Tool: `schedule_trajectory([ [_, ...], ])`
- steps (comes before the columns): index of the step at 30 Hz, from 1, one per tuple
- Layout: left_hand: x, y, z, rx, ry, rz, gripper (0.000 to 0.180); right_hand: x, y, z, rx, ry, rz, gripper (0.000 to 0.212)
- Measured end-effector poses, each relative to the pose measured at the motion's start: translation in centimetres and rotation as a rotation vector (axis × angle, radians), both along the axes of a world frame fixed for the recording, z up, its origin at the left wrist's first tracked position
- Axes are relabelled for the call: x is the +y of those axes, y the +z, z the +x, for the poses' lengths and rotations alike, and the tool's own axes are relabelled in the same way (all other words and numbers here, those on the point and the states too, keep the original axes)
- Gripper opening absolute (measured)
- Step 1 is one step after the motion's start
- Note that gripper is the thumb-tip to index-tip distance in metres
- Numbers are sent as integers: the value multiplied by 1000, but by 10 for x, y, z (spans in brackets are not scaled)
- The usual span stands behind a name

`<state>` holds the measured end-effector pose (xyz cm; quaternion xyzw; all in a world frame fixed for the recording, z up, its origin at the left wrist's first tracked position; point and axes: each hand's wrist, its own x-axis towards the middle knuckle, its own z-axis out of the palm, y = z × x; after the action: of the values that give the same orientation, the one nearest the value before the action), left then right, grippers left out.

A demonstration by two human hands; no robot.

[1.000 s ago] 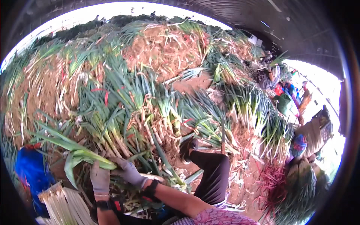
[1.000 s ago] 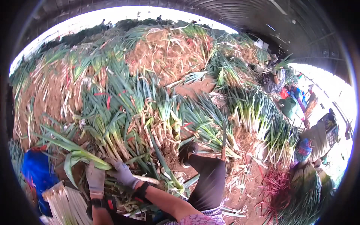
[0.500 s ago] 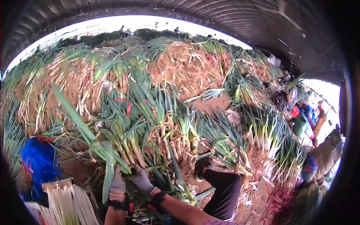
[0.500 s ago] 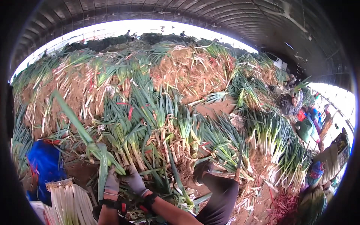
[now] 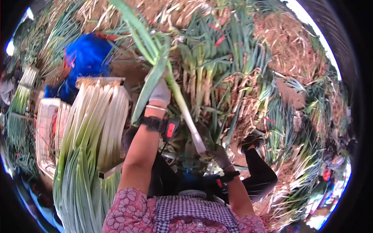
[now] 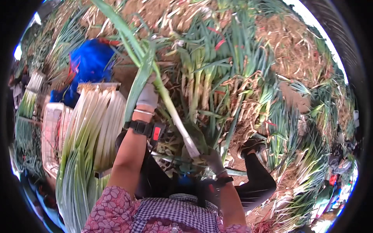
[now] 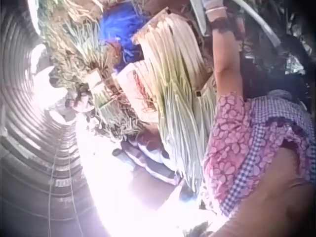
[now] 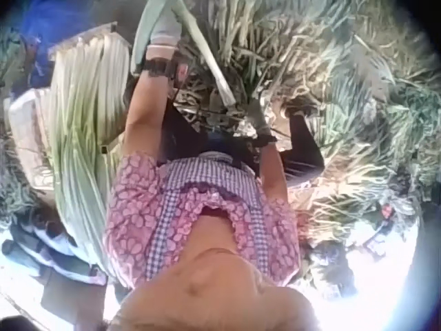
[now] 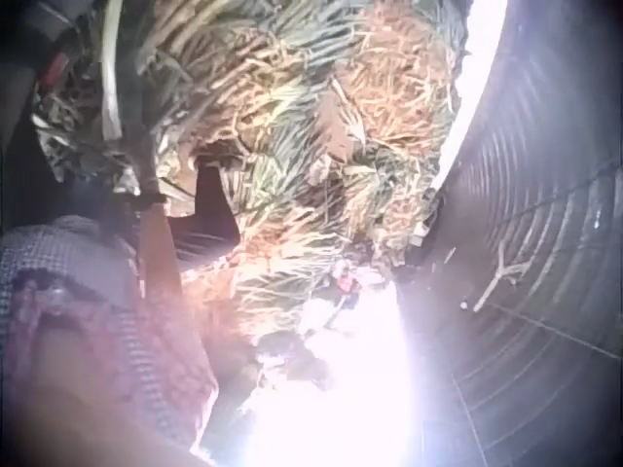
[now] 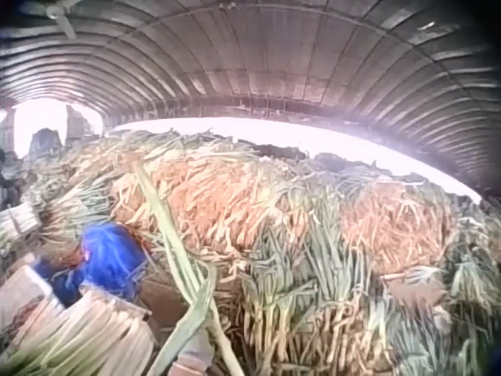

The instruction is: The person picks up leeks one at a time, peels away the outer layers by hand, and places the cleaned leeks into a wooden crate.

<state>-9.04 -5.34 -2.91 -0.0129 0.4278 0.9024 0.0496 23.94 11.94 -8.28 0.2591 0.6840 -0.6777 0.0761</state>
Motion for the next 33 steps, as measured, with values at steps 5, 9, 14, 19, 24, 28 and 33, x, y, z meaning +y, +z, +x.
schedule_trajectory([
  [5, -5, 30, 38, -93, -58, 26, 30, 21, -5, -2, -233, 160, 653, 55],
  [9, -32, 52, 35, -57, -24, -6, 33, -18, 55, -55, 354, 151, 744, 71],
  [14, -27, 57, 24, 170, -113, 74, 28, -50, 35, -62, 288, 157, 678, 48],
  [19, -9, 65, 48, -207, -295, 165, 15, -58, 81, -99, 207, -6, -142, 40],
  [24, -2, 55, 36, -306, -108, 26, 9, -51, 105, -54, 54, 67, 22, 24],
  [28, -24, 34, 5, -455, 85, 190, 10, -43, 136, 18, -116, -33, 133, 17],
  [33, -14, 37, 16, -438, 68, 190, 9, -14, 128, 61, -133, 18, 278, 16],
])
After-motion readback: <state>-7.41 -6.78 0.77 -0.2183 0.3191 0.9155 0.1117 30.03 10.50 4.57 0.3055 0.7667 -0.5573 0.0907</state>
